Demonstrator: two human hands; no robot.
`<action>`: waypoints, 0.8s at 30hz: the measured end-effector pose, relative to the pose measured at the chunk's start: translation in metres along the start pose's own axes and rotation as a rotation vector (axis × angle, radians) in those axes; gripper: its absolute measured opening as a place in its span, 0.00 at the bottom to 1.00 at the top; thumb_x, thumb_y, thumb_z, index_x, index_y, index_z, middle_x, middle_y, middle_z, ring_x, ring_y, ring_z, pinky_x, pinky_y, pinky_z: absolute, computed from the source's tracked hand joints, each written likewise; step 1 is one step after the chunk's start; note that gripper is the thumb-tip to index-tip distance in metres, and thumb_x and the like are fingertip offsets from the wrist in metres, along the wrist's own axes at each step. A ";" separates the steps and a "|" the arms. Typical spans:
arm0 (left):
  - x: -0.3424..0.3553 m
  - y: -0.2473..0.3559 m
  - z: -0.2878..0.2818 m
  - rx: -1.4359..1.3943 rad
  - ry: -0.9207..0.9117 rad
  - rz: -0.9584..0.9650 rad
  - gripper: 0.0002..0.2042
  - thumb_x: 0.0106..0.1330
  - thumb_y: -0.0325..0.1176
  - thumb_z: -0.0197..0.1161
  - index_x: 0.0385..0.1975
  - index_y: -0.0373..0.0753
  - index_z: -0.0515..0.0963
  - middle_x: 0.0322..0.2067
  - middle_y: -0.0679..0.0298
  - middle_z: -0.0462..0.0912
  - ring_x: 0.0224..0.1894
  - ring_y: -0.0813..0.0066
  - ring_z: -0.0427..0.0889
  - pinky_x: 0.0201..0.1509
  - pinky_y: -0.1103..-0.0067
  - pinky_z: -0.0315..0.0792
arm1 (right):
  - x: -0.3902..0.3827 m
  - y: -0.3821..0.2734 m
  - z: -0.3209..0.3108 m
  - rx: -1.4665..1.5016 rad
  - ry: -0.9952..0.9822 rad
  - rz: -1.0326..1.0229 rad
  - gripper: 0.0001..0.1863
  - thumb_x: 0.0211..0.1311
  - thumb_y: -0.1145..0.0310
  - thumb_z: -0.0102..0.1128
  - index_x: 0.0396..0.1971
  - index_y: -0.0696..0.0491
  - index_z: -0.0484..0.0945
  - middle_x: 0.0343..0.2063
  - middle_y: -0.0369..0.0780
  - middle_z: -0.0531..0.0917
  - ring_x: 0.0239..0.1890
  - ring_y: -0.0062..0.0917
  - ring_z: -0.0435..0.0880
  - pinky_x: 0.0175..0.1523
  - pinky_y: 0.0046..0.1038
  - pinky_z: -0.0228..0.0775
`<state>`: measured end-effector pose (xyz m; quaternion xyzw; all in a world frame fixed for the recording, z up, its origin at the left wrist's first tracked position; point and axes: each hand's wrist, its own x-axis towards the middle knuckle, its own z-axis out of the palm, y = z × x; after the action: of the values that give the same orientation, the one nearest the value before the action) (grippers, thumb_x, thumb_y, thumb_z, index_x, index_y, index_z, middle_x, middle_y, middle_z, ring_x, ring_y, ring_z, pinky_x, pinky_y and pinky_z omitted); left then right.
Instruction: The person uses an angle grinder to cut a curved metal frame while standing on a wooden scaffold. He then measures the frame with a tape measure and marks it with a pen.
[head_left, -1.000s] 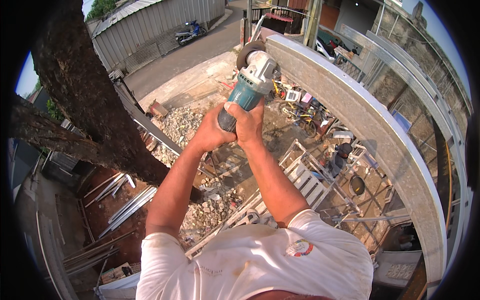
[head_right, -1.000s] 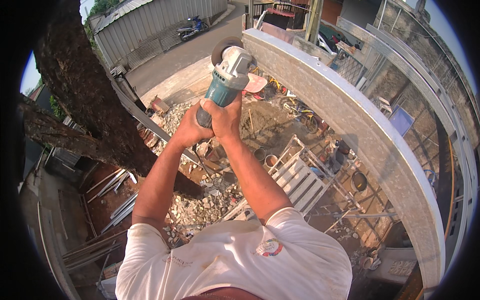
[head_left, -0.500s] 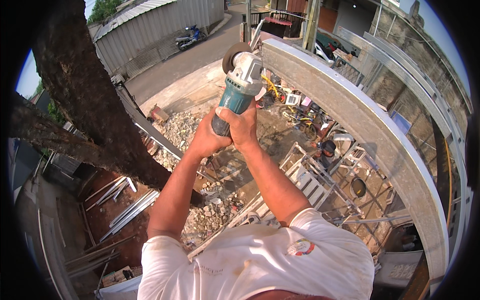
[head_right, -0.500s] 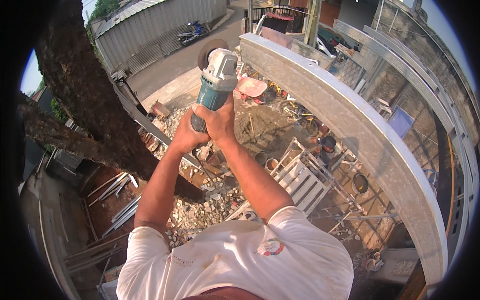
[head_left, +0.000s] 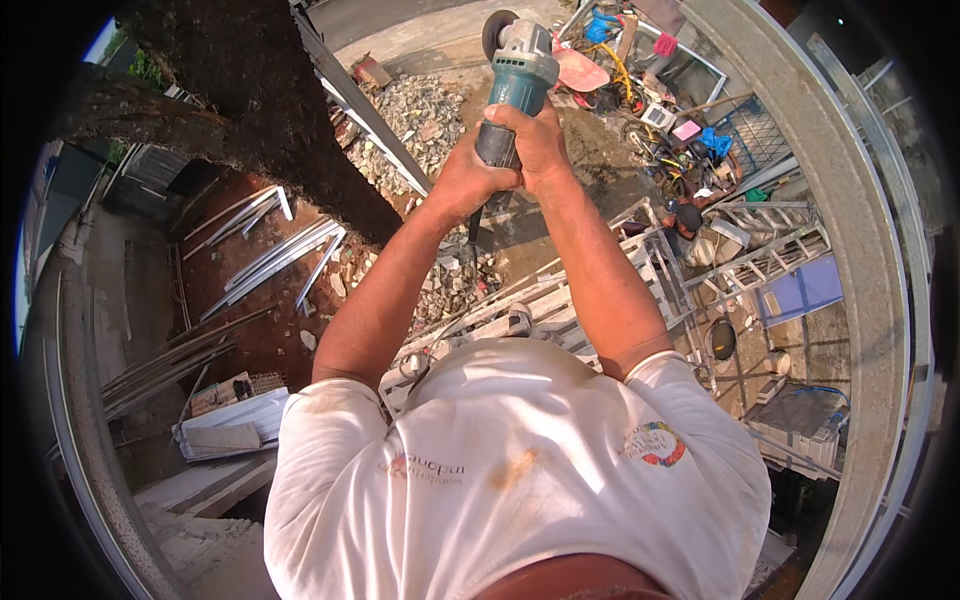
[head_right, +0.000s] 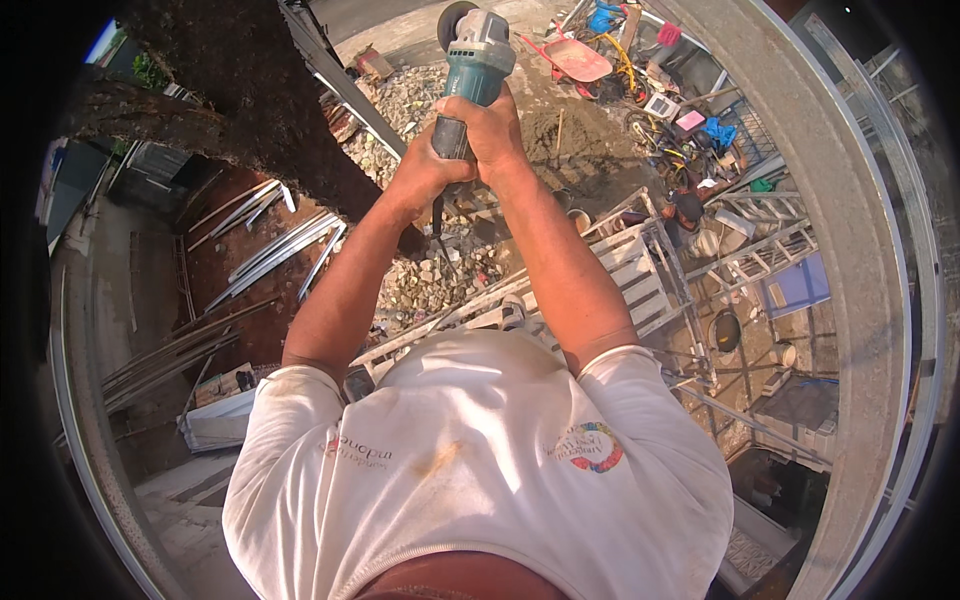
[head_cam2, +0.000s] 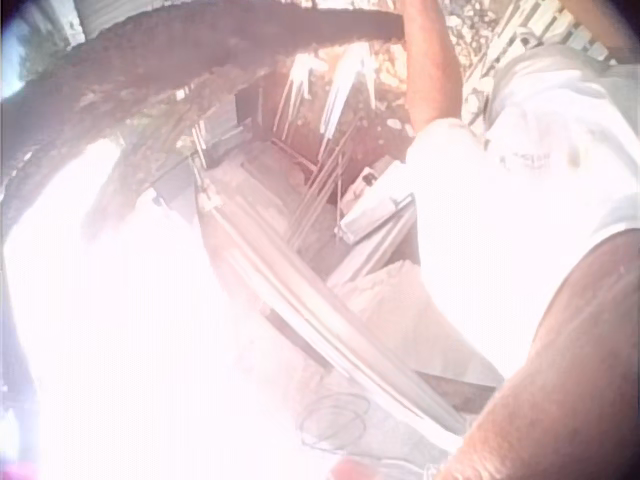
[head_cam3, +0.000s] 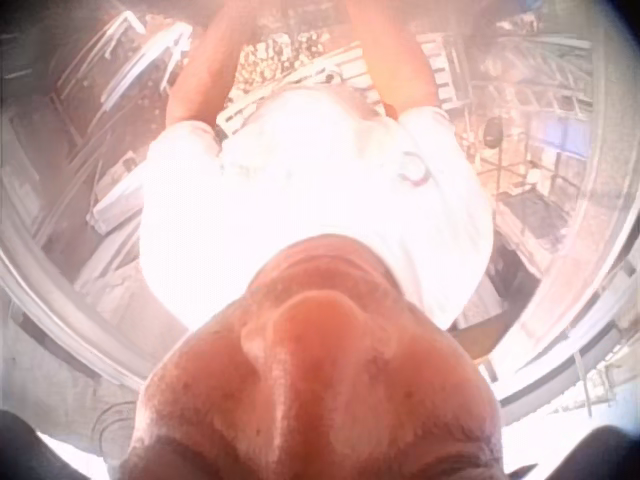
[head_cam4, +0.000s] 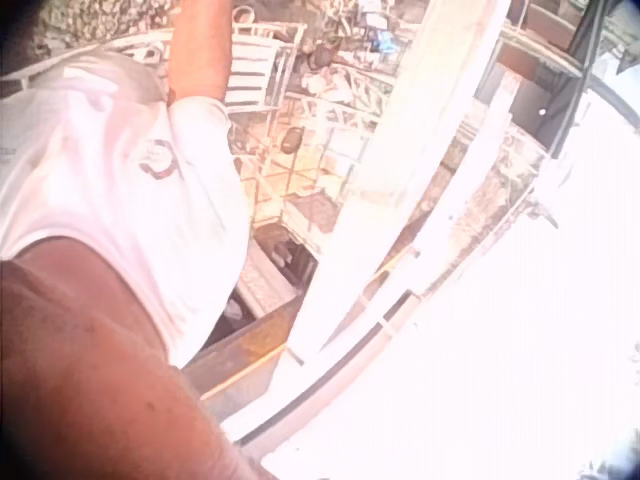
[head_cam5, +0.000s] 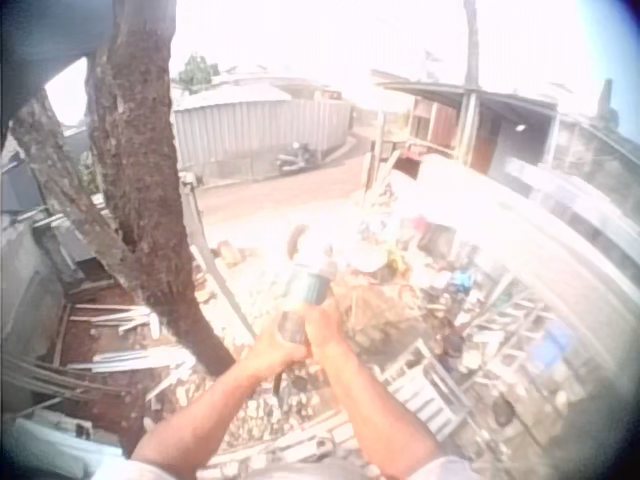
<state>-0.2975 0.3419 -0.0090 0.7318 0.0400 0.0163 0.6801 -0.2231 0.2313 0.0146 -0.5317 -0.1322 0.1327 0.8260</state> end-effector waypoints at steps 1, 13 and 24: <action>0.003 -0.010 -0.011 -0.021 -0.048 -0.009 0.33 0.47 0.33 0.74 0.55 0.32 0.70 0.41 0.60 0.80 0.40 0.71 0.80 0.48 0.74 0.75 | 0.005 0.012 0.000 0.047 0.008 0.049 0.27 0.46 0.69 0.71 0.47 0.56 0.71 0.32 0.38 0.78 0.29 0.25 0.81 0.35 0.30 0.78; -0.068 -0.074 -0.021 0.447 0.164 0.111 0.36 0.59 0.33 0.75 0.64 0.30 0.63 0.40 0.49 0.84 0.40 0.65 0.83 0.45 0.70 0.76 | 0.008 0.085 -0.025 0.344 0.142 0.289 0.21 0.49 0.65 0.70 0.40 0.55 0.72 0.23 0.39 0.78 0.21 0.29 0.82 0.28 0.37 0.81; -0.067 -0.098 -0.012 0.026 0.023 0.065 0.29 0.65 0.29 0.67 0.62 0.29 0.61 0.42 0.56 0.79 0.41 0.71 0.79 0.46 0.76 0.74 | -0.006 0.106 -0.042 0.258 0.236 0.287 0.26 0.42 0.65 0.71 0.45 0.51 0.73 0.31 0.37 0.76 0.31 0.26 0.76 0.35 0.35 0.72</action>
<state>-0.3691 0.3554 -0.1034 0.7413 0.0243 0.0463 0.6691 -0.2215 0.2362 -0.0992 -0.4468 0.0603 0.2013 0.8696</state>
